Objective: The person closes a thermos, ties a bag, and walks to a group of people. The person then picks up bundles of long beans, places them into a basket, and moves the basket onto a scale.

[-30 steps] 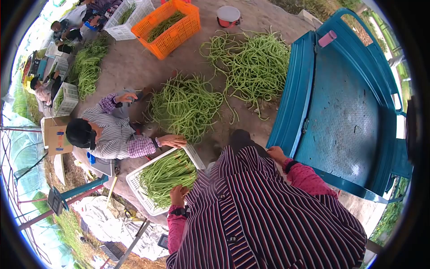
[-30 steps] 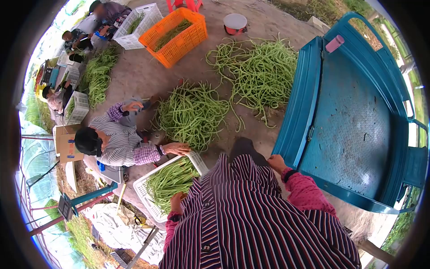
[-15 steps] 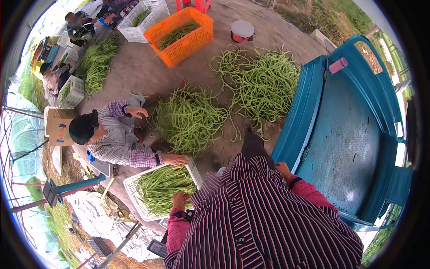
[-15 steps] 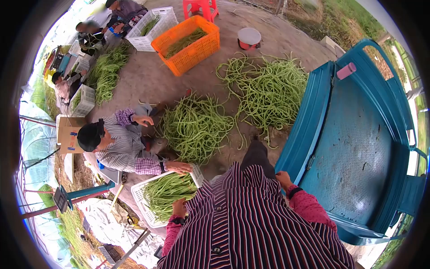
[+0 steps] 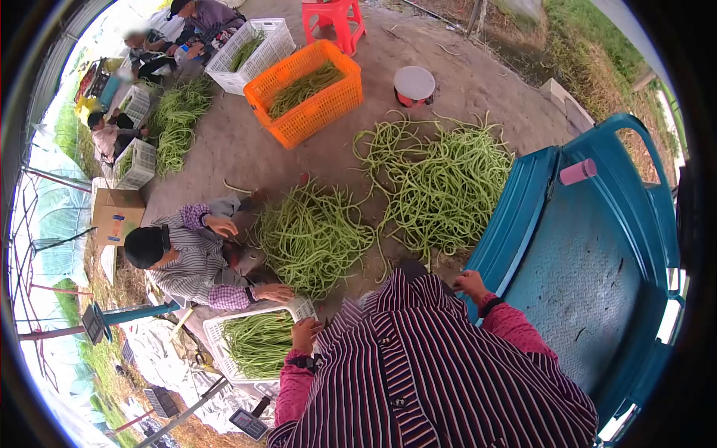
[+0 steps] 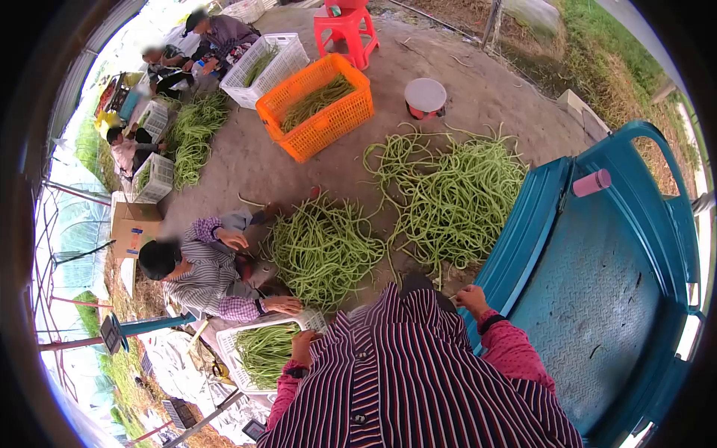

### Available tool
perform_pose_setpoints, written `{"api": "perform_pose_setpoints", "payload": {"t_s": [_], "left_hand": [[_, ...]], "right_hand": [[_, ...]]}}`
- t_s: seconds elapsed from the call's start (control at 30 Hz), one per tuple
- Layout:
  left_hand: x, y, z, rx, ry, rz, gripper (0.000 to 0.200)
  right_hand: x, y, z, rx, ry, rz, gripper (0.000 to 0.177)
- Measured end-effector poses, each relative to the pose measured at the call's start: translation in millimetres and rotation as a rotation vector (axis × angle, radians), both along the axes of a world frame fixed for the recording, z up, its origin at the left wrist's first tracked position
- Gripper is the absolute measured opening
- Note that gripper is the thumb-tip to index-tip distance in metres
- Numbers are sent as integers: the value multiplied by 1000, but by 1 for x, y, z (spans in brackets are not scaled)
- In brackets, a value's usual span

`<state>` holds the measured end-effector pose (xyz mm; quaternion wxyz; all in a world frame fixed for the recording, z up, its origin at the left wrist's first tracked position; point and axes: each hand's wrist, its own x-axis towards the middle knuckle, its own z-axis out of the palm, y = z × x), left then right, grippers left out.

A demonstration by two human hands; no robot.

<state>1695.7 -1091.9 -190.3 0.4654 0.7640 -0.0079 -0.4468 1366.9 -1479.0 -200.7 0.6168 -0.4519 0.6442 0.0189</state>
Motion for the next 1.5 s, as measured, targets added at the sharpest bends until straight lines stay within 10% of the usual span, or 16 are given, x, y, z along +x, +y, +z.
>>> {"api": "perform_pose_setpoints", "payload": {"t_s": [0.4, 0.7, 0.83, 0.93, 1.1, 1.2, 1.5], "left_hand": [[37, -121, 18, 114, 184, 178, 24], [111, -190, -1, 227, 287, 274, 17], [173, -212, -66, 219, 358, 315, 21], [229, -245, -86, 211, 415, 372, 23], [329, -295, -58, 187, 316, 367, 26], [413, -345, -28, 230, 353, 482, 27], [580, -478, 4, 29, 195, 603, 27]], "right_hand": [[-43, -77, -49, 69, 34, -63, 19], [-17, -107, -77, -1000, -62, 977, 11], [47, -167, -96, -689, 206, 964, 11], [161, -219, -51, -284, 94, 408, 12], [275, -301, -56, -586, -5, 916, 20], [383, -334, -18, -20, 43, 142, 24], [402, -459, -38, -124, 312, 552, 30]]}}
